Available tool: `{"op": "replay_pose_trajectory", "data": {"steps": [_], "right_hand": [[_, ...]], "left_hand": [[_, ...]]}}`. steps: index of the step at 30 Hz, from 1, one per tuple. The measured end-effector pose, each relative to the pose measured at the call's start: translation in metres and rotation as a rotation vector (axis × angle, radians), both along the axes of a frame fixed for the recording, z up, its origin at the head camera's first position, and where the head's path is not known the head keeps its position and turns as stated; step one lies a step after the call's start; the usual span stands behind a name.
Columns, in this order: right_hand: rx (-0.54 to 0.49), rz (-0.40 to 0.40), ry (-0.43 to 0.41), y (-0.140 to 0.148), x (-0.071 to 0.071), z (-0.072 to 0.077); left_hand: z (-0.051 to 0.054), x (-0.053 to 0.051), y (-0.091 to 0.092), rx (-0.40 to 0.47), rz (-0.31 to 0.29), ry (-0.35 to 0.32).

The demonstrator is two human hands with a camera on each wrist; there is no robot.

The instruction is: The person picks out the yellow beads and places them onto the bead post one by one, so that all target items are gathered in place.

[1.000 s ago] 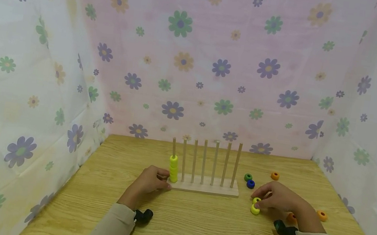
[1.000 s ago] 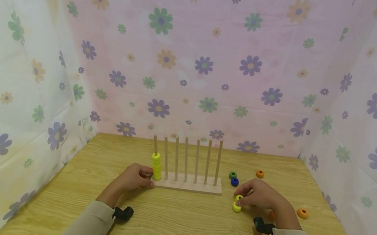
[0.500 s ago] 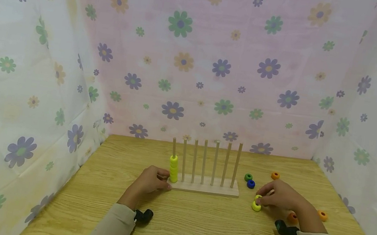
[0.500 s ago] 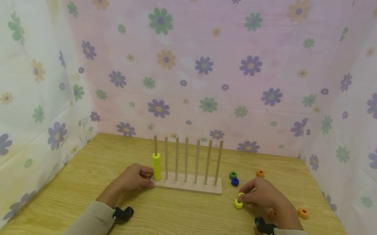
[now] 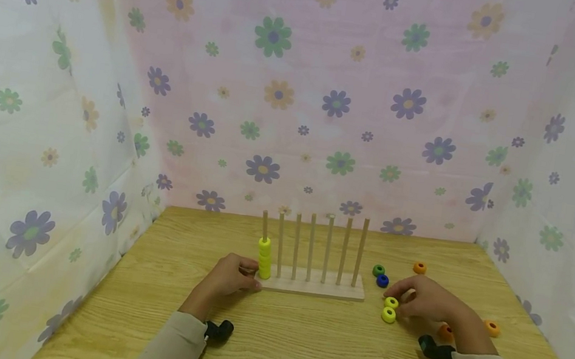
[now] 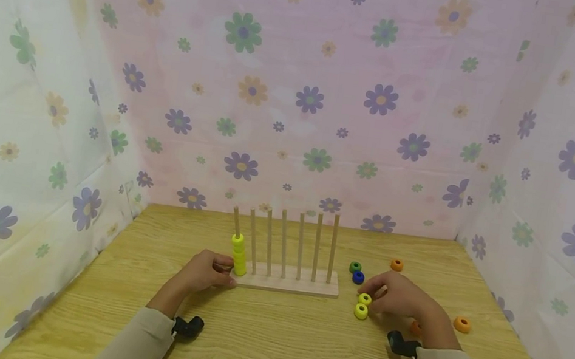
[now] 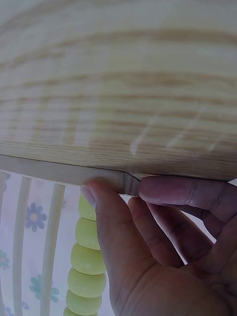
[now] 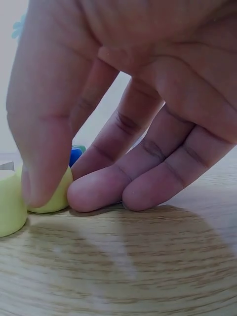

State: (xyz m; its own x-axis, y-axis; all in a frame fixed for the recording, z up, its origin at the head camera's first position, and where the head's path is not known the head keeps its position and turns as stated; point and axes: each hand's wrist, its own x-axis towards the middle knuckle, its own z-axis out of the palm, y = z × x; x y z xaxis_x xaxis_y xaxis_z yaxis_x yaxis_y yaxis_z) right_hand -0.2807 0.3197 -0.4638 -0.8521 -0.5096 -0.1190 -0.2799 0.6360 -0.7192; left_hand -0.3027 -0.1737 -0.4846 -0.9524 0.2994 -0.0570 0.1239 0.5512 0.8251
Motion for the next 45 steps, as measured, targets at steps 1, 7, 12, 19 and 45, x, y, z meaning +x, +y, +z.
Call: {"op": "replay_pose_trajectory", "data": {"steps": [1,7,12,19,45], "right_hand": [[-0.003,0.003,-0.003,-0.001,0.0,0.0],[-0.007,0.003,-0.008,-0.003,0.0,0.002],[-0.01,0.0,0.012,-0.003,0.0,0.001],[0.037,-0.022,0.057,-0.002,0.0,0.0],[0.144,-0.151,0.3,-0.014,-0.004,0.022]], "left_hand": [[0.0,0.0,0.0,0.003,0.002,-0.002],[0.0,0.001,0.0,0.017,0.008,-0.007],[0.0,0.002,0.0,0.018,0.006,-0.006],[0.001,0.002,-0.001,0.005,-0.001,-0.002],[0.001,0.001,0.0,-0.01,0.013,0.002]]}}
